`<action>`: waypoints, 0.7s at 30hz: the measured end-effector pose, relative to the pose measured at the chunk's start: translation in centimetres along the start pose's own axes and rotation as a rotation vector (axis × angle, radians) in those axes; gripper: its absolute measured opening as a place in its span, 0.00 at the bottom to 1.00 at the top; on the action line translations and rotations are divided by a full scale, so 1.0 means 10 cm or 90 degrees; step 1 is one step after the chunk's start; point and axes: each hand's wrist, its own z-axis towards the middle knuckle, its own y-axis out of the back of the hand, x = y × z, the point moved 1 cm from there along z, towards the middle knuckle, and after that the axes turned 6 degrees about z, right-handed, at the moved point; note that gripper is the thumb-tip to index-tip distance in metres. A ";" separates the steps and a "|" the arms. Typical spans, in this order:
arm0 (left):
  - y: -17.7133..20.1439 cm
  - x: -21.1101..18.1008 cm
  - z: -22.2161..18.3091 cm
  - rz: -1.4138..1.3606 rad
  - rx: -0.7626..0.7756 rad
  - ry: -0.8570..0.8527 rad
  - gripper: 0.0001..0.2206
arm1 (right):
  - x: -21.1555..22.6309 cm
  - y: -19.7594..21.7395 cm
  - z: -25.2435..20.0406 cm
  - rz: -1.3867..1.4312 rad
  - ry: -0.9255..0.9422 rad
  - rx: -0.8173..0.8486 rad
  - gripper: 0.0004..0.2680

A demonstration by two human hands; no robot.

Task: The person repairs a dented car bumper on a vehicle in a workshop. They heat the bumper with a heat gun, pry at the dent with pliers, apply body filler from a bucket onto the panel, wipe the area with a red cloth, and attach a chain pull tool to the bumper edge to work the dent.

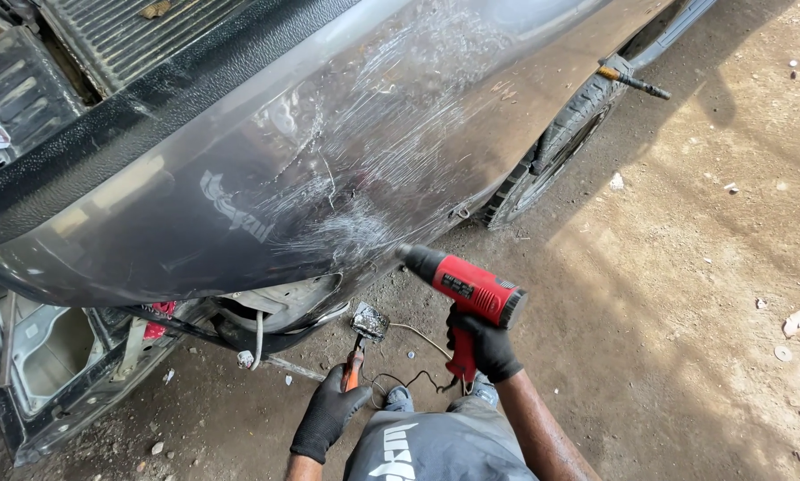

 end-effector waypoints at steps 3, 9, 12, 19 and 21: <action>0.00 0.01 -0.01 0.006 -0.003 -0.011 0.24 | 0.12 0.06 0.09 0.025 0.044 -0.019 0.11; -0.01 0.09 0.04 -0.003 -0.009 -0.022 0.23 | 0.27 0.11 0.11 0.039 0.087 -0.032 0.11; 0.00 0.00 0.00 -0.025 -0.003 -0.006 0.22 | 0.18 0.11 0.05 0.018 0.063 -0.012 0.11; -0.01 -0.08 0.01 0.000 -0.018 -0.046 0.21 | 0.22 -0.03 -0.17 0.030 0.075 0.034 0.13; -0.01 -0.07 0.01 0.006 -0.017 -0.047 0.21 | 0.38 -0.06 -0.16 0.036 0.109 0.034 0.12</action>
